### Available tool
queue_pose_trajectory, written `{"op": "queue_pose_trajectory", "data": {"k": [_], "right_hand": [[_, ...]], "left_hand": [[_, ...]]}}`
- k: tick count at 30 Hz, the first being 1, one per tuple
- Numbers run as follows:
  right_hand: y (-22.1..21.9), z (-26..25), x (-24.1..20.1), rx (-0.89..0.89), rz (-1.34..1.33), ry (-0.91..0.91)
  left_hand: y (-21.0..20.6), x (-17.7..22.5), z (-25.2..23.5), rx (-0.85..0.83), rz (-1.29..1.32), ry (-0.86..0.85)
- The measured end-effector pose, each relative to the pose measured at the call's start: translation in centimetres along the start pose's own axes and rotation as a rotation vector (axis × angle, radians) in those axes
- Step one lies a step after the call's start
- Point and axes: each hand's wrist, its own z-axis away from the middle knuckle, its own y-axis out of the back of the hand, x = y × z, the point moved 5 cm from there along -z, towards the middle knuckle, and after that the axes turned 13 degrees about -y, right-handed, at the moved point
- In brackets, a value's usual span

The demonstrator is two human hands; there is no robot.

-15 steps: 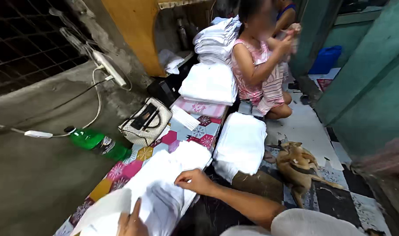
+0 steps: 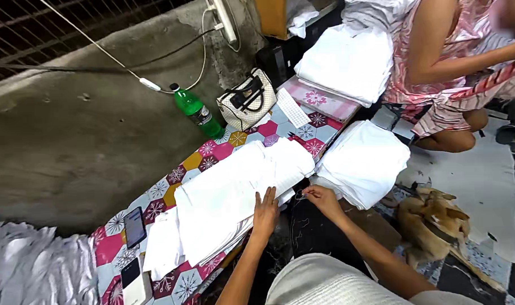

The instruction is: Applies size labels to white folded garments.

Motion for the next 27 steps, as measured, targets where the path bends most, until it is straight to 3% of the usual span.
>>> {"op": "queue_pose_trajectory", "data": {"k": [5, 9, 13, 16, 19, 24, 27], "right_hand": [[-4.9, 1.6, 0.3, -0.127, 0.145, 0.120], [-7.5, 2.7, 0.5, -0.224, 0.200, 0.175], [-9.7, 2.2, -0.7, -0.028, 0.230, 0.562], [-10.0, -0.5, -0.9, 0.159, 0.382, 0.685], [-9.9, -2.6, -0.2, 0.301, 0.513, 0.733], [-10.5, -2.2, 1.4, 0.191, 0.588, 0.627], [-9.0, -0.9, 1.4, 0.196, 0.476, 0.538]], "left_hand": [[-0.8, -0.7, 0.3, 0.034, -0.081, -0.063], [1.2, -1.3, 0.2, 0.100, 0.147, 0.033], [3.3, -1.7, -0.3, 0.116, 0.262, 0.167], [3.4, -1.8, -0.3, 0.147, 0.261, 0.168], [3.2, -1.7, -0.2, 0.143, 0.265, 0.177], [2.3, -2.4, -0.2, 0.105, 0.318, 0.222], [2.2, -2.7, -0.1, 0.120, 0.346, 0.244]]}}
